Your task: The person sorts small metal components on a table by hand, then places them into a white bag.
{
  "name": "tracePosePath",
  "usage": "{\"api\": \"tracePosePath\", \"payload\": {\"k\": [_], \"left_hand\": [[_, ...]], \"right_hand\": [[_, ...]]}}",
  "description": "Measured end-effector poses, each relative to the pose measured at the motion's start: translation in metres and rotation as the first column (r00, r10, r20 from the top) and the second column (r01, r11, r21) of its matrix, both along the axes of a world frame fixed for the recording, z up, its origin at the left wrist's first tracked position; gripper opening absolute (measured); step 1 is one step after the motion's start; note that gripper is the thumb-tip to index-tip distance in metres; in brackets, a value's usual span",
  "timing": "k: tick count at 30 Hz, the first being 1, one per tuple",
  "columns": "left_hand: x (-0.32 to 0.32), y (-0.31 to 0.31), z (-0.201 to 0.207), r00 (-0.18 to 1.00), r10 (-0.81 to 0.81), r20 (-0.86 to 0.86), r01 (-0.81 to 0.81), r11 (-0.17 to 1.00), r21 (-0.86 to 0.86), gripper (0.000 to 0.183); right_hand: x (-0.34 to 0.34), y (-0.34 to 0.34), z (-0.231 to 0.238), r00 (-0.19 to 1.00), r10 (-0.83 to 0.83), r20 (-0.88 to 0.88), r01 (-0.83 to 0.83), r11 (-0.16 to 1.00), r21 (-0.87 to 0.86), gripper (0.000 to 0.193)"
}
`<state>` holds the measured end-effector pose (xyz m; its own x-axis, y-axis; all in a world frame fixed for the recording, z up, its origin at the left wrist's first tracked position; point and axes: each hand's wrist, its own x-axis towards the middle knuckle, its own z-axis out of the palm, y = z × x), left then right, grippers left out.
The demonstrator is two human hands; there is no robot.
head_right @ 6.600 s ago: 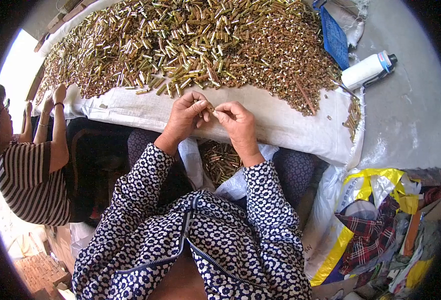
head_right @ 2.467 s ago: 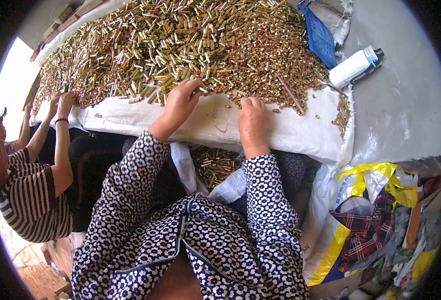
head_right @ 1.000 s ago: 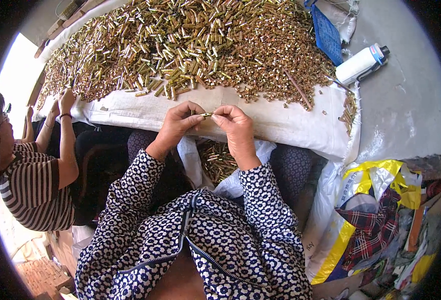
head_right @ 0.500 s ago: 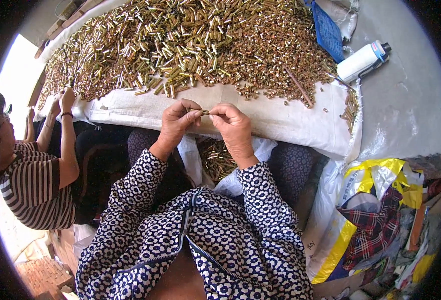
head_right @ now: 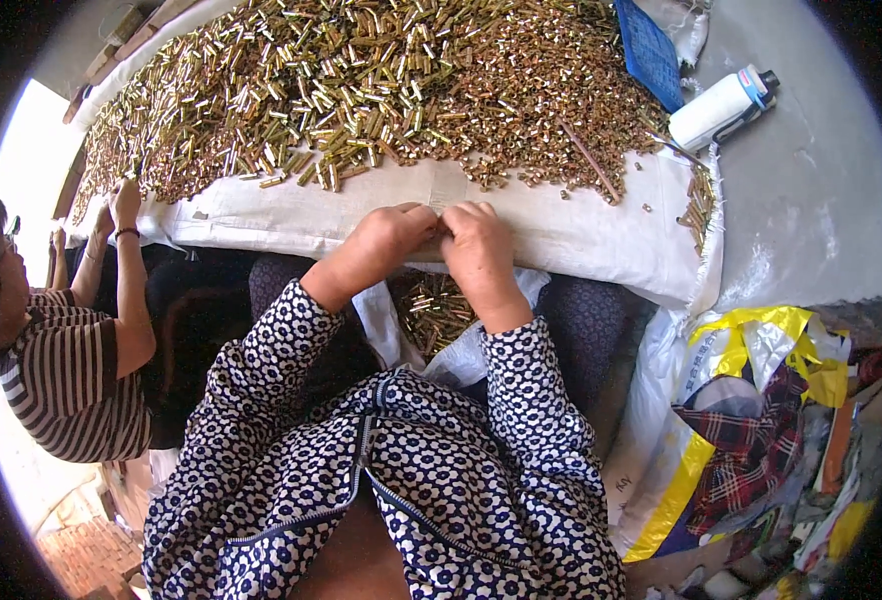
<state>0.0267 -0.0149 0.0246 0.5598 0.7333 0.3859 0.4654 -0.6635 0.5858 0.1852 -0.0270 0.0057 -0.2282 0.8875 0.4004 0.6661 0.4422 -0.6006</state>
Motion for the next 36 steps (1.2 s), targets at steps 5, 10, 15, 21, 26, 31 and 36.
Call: {"api": "tracePosePath", "payload": {"k": [5,10,15,21,26,31,36], "left_hand": [[0.011,-0.003,0.004,0.975,0.003,-0.222,0.020,0.995,0.100,0.009],[0.004,-0.016,0.004,0.996,-0.087,0.037,0.089,0.995,-0.050,0.020],[-0.025,-0.023,0.004,0.978,0.128,0.162,-0.109,0.987,-0.120,0.022],[-0.071,0.026,0.001,0.756,0.631,-0.175,-0.595,0.774,0.215,0.019],[-0.070,0.043,-0.006,0.685,0.634,-0.358,-0.599,0.770,0.220,0.021],[-0.062,0.030,-0.008,0.798,0.594,-0.101,-0.574,0.800,0.174,0.023],[-0.044,0.007,-0.001,0.718,0.512,0.470,-0.061,0.720,-0.692,0.017]], "right_hand": [[0.010,0.011,0.000,0.974,-0.224,-0.017,0.223,0.957,0.183,0.013],[0.015,0.026,-0.009,0.937,-0.318,0.144,0.285,0.936,0.208,0.014],[0.014,0.022,-0.012,0.957,-0.278,0.078,0.246,0.926,0.287,0.007],[0.012,0.016,-0.008,0.952,-0.279,0.126,0.236,0.931,0.278,0.012],[0.012,0.014,-0.009,0.932,-0.317,0.178,0.255,0.919,0.301,0.016],[0.010,0.012,-0.007,0.953,-0.279,0.119,0.243,0.937,0.250,0.012],[-0.008,0.003,-0.004,0.796,-0.135,-0.590,0.001,0.975,-0.222,0.011]]}}
